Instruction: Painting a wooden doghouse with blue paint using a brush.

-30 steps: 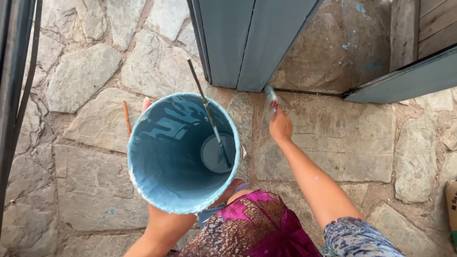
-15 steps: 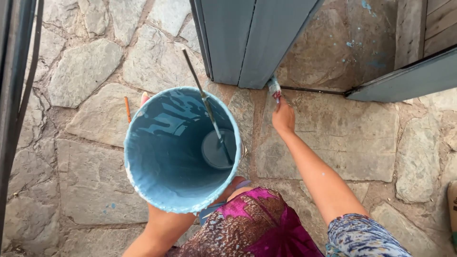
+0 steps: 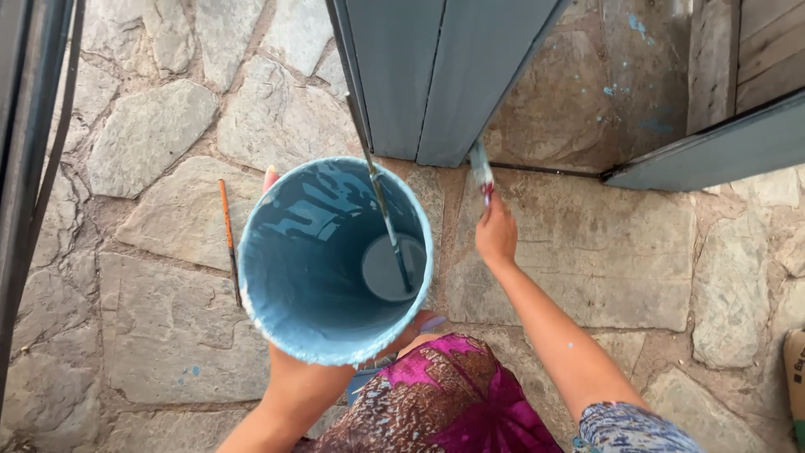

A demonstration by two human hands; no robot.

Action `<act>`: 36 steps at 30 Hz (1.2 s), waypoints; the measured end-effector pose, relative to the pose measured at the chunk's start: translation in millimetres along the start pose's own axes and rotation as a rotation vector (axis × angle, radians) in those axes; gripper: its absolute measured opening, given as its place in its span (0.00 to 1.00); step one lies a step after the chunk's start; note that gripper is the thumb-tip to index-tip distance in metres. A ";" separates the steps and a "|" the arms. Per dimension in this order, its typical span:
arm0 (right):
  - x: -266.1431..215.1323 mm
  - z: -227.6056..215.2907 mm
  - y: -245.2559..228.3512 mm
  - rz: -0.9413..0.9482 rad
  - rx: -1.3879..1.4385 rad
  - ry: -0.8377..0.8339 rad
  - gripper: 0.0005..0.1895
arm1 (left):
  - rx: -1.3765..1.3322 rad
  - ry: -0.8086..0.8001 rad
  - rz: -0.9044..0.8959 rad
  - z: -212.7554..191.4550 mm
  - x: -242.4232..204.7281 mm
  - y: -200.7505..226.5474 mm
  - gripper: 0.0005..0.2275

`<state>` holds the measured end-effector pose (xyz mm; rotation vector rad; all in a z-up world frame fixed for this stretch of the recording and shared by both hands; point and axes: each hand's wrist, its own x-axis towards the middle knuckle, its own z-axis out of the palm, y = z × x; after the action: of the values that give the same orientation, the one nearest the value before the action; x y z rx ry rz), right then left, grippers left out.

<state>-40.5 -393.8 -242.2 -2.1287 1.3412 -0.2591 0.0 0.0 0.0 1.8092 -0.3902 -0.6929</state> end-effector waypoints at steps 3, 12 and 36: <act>1.8 -1.8 0.6 0.031 -0.015 -0.044 0.22 | 0.002 -0.007 -0.004 26.0 52.9 37.4 0.27; 31.5 -115.3 -28.4 -0.109 0.061 0.020 0.13 | -0.228 0.030 0.202 85.8 127.6 162.9 0.24; -199.4 -389.8 -14.2 -0.145 1.167 0.309 0.25 | -0.275 -0.097 0.264 211.2 109.9 139.9 0.63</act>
<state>-303.4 -365.9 107.2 -1.1878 0.8102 -1.1423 -38.0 -268.0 54.9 1.4377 -0.5588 -0.6172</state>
